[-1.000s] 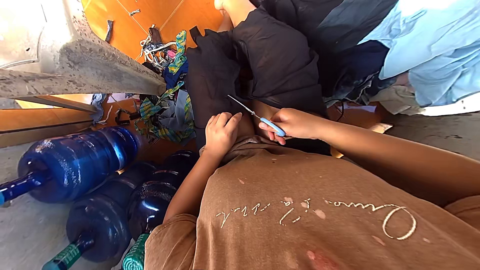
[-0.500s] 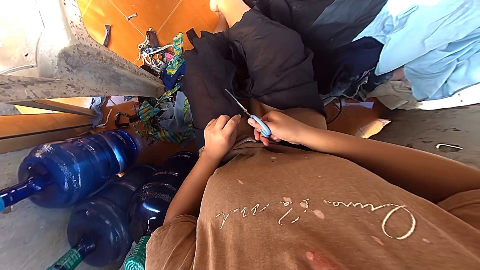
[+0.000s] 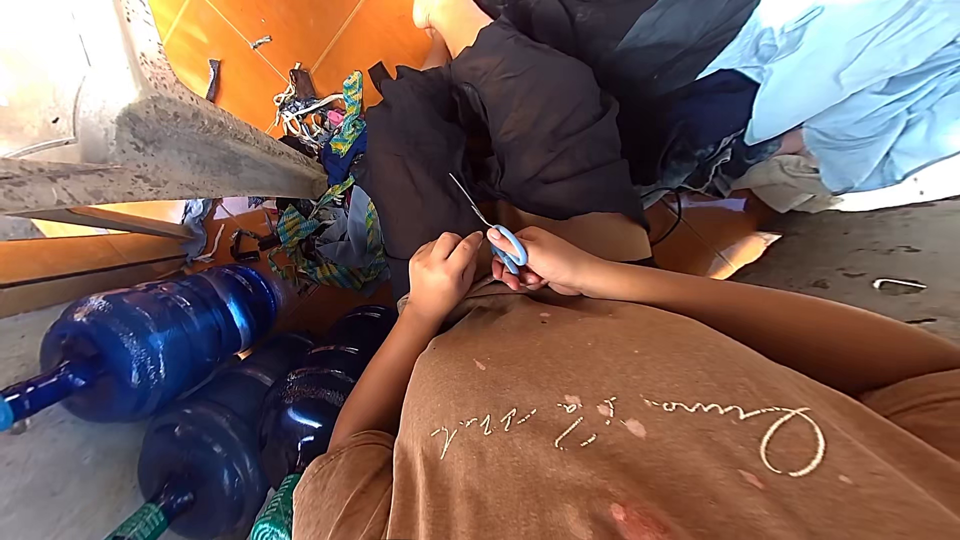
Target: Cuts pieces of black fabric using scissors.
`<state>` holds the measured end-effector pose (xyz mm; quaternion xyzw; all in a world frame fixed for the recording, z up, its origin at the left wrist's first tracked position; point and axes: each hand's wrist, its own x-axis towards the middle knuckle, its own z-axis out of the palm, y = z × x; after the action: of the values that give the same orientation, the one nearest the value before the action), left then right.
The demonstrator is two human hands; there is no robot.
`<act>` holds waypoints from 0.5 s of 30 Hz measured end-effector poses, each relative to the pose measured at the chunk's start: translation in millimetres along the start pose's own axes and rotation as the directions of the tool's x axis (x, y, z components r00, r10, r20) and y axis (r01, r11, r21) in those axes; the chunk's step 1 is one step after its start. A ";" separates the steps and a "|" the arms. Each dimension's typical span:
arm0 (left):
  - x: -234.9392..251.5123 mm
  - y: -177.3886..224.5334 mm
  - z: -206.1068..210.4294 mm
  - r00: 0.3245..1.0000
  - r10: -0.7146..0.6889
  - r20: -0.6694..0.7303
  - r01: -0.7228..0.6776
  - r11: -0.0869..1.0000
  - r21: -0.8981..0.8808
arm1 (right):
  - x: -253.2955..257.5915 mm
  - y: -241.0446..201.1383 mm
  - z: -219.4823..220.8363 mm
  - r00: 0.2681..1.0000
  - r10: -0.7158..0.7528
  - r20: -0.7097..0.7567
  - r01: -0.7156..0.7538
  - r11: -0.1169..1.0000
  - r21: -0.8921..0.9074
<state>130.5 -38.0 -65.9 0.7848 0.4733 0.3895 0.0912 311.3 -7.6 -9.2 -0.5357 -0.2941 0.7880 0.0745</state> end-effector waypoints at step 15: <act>-2.2 0.4 0.4 1.000 -0.005 -0.010 0.005 1.000 -0.024 | 8.4 -3.1 13.4 1.000 0.010 0.015 -0.013 0.974 0.227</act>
<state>130.5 -39.9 -67.1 0.7804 0.4710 0.3991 0.0992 295.3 -6.6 -10.9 -0.5200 -0.1996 0.8205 0.1286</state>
